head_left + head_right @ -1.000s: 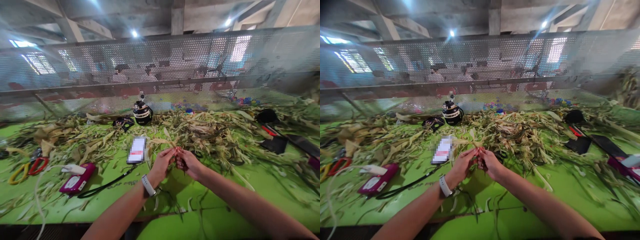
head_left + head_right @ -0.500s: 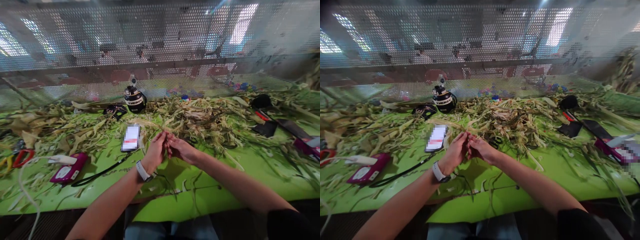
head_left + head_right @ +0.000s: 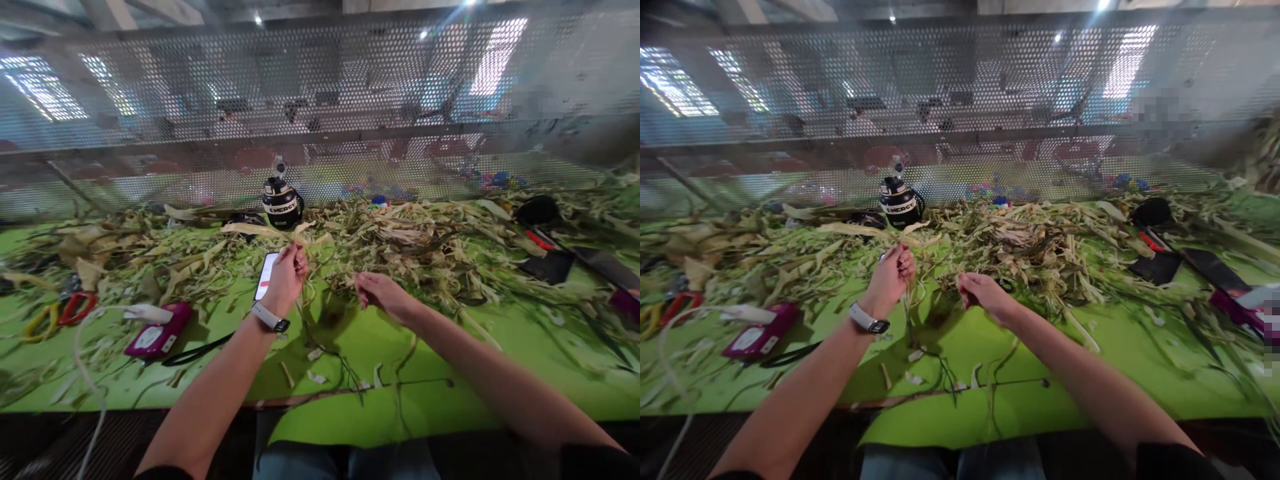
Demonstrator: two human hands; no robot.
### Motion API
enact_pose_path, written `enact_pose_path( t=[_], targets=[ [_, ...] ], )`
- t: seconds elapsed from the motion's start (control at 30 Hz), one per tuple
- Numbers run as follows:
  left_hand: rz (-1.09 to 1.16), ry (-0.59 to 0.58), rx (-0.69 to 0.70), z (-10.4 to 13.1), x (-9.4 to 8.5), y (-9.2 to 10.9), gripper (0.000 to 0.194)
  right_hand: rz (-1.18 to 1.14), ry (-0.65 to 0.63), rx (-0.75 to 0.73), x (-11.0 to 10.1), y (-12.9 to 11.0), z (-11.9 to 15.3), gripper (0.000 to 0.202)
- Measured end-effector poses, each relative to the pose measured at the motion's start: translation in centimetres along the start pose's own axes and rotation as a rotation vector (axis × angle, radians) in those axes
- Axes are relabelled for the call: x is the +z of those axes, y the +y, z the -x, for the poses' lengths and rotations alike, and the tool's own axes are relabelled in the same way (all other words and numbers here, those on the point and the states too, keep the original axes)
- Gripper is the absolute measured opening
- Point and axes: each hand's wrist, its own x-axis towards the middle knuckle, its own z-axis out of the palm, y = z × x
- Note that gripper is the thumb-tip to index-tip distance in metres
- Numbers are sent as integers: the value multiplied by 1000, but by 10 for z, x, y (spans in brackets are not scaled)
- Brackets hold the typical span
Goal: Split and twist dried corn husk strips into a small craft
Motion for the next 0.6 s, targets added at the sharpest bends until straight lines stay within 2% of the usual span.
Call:
enact_pose_path(
  t=[0.07,0.17,0.23,0.33,0.5,0.6],
  targets=[
    [-28,28,-6,-2,-6,-2,19,268,110,-84,-5,-1,-2,47],
    [-45,-6,-4,-1,-10,-5,18,828,311,-371,-10,-3,0,39],
    [-34,-43,12,1,-11,-4,19,1070,390,-516,-14,-5,1,30],
    [-18,-49,1,2,-12,-1,20,1187,414,-542,-23,-8,1,26],
    [-9,-41,2,2,-15,-6,22,1190,520,-494,-44,-23,-6,24],
    [-9,-41,-45,2,-14,-10,24,1242,611,-400,-47,-38,-9,29]
  ],
)
